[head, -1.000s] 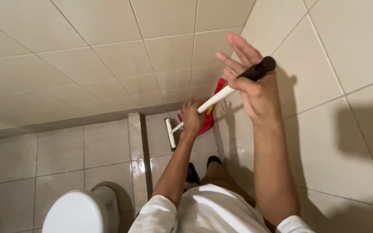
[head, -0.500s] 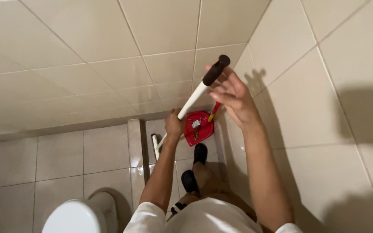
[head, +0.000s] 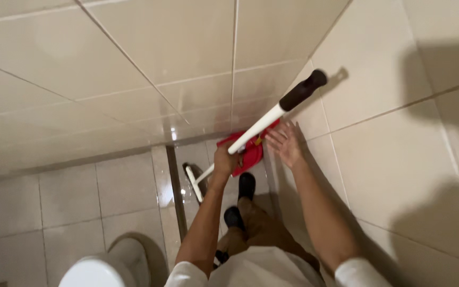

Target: The person assembles a floor squeegee by hand, screwing multiple white and black handle segments together in a bathroom. They also handle a red dustpan and a white brush.

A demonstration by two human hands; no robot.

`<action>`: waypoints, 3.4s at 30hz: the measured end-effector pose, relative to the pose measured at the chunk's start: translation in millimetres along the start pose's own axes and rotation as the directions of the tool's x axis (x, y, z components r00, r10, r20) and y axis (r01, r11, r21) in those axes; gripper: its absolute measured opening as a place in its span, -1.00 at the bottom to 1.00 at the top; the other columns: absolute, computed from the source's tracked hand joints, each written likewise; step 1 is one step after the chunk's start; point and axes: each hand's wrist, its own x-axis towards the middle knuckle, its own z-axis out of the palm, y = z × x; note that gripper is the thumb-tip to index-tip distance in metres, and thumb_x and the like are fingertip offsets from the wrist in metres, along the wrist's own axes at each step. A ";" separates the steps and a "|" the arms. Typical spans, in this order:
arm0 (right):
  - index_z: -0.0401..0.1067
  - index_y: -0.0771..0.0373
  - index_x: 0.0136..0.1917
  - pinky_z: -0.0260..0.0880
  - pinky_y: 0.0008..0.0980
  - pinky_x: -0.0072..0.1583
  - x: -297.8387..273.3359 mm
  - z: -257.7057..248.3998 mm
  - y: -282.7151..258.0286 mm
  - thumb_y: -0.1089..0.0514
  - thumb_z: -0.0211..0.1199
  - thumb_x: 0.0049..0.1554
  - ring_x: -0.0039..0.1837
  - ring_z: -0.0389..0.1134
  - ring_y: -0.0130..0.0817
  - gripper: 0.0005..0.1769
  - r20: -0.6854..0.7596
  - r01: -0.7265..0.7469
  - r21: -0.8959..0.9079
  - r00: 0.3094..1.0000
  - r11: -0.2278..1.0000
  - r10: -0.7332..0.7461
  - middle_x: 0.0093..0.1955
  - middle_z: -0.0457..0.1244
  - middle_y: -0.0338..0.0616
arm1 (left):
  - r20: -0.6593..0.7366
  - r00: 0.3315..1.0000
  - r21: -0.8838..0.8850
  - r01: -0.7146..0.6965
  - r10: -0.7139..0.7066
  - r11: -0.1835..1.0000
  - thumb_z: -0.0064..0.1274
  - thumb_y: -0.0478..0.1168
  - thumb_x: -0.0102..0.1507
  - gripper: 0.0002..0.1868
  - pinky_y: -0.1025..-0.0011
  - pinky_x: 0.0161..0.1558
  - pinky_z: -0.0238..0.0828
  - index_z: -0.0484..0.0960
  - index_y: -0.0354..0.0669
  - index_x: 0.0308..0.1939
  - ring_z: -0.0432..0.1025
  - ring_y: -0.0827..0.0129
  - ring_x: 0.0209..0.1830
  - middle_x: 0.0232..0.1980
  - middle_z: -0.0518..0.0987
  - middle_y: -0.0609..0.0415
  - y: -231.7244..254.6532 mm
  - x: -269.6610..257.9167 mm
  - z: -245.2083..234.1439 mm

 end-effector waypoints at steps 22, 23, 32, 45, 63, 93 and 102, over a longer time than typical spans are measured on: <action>0.30 0.04 0.24 0.48 0.11 0.25 127.5 -30.1 58.7 -0.11 0.22 0.23 0.19 0.38 -0.15 -0.62 -0.067 -0.199 -0.062 0.979 0.978 0.195 0.12 0.29 -0.18 | 0.168 0.986 -0.421 0.050 0.023 0.906 -0.05 -0.57 0.24 -0.67 0.48 -0.44 0.44 0.60 -0.27 0.03 0.46 0.48 -0.47 -0.27 0.64 0.09 19.7 8.5 -19.4; 0.27 0.07 0.23 0.54 0.09 0.18 126.9 -23.4 60.2 0.00 0.26 0.20 0.15 0.43 -0.11 -0.62 -0.189 -0.205 -0.082 0.964 0.975 0.187 0.11 0.32 -0.13 | 0.165 0.986 -0.421 0.046 0.026 0.906 -0.05 -0.57 0.24 -0.67 0.48 -0.44 0.44 0.60 -0.27 0.03 0.46 0.48 -0.47 -0.27 0.64 0.09 19.0 7.8 -21.7; 0.26 0.06 0.42 0.55 -0.08 0.07 98.8 -11.6 66.0 -0.04 0.21 0.29 0.03 0.47 -0.09 -0.52 -0.369 -0.176 -0.225 0.926 0.958 0.083 0.16 0.38 0.07 | 0.222 0.974 -0.499 0.075 0.044 0.863 -0.04 -0.58 0.25 -0.71 0.47 -0.40 0.44 0.63 -0.31 0.00 0.46 0.48 -0.43 -0.26 0.63 0.05 5.3 -8.6 -35.3; -0.02 -0.30 0.56 0.26 0.57 0.26 -34.3 -16.2 130.0 -0.21 0.05 0.29 0.39 0.36 -0.04 -0.38 -0.235 -0.131 0.044 0.962 0.990 0.138 0.35 0.33 -0.03 | 0.187 0.941 -0.191 -0.247 0.282 0.950 0.00 -0.51 0.17 -0.54 0.40 0.11 0.43 0.60 -0.29 0.16 0.55 0.27 0.01 0.00 0.69 -0.10 -34.7 -55.0 -105.7; -0.09 -0.26 0.57 0.02 0.74 0.33 -127.5 -49.9 238.2 -0.34 -0.10 0.24 0.60 0.06 -0.17 -0.31 -0.386 0.011 0.339 0.913 0.941 0.129 0.48 0.22 -0.16 | 0.476 0.813 -0.057 -0.354 0.337 0.933 -0.07 -0.58 0.04 -0.42 0.28 0.29 0.32 0.61 -0.24 0.14 0.45 0.03 0.26 0.23 0.58 -0.17 -8.8 -109.0 -122.6; 0.27 0.08 0.51 0.29 -0.07 0.45 -283.5 -30.5 167.3 0.01 0.36 0.14 0.43 0.31 -0.18 -0.30 0.116 0.321 -0.465 0.946 0.825 -0.303 0.42 0.27 -0.06 | 0.314 0.814 0.345 -0.577 0.488 0.740 0.04 -0.54 0.03 -0.47 0.08 0.32 0.30 0.74 -0.03 0.02 0.41 -0.22 0.25 0.33 0.48 -0.25 -26.9 -207.9 -51.7; 0.55 0.16 0.08 0.39 -0.13 0.37 -447.7 113.1 44.4 0.09 0.43 0.15 0.35 0.36 -0.27 -0.75 0.430 0.748 -0.527 0.644 0.403 -0.633 0.48 0.24 -0.27 | 0.080 0.947 0.503 -0.308 0.311 0.807 0.07 -0.39 0.21 -0.66 -0.03 0.27 0.38 0.74 0.09 -0.03 0.39 -0.19 0.29 0.35 0.50 -0.10 -31.2 -207.5 -32.5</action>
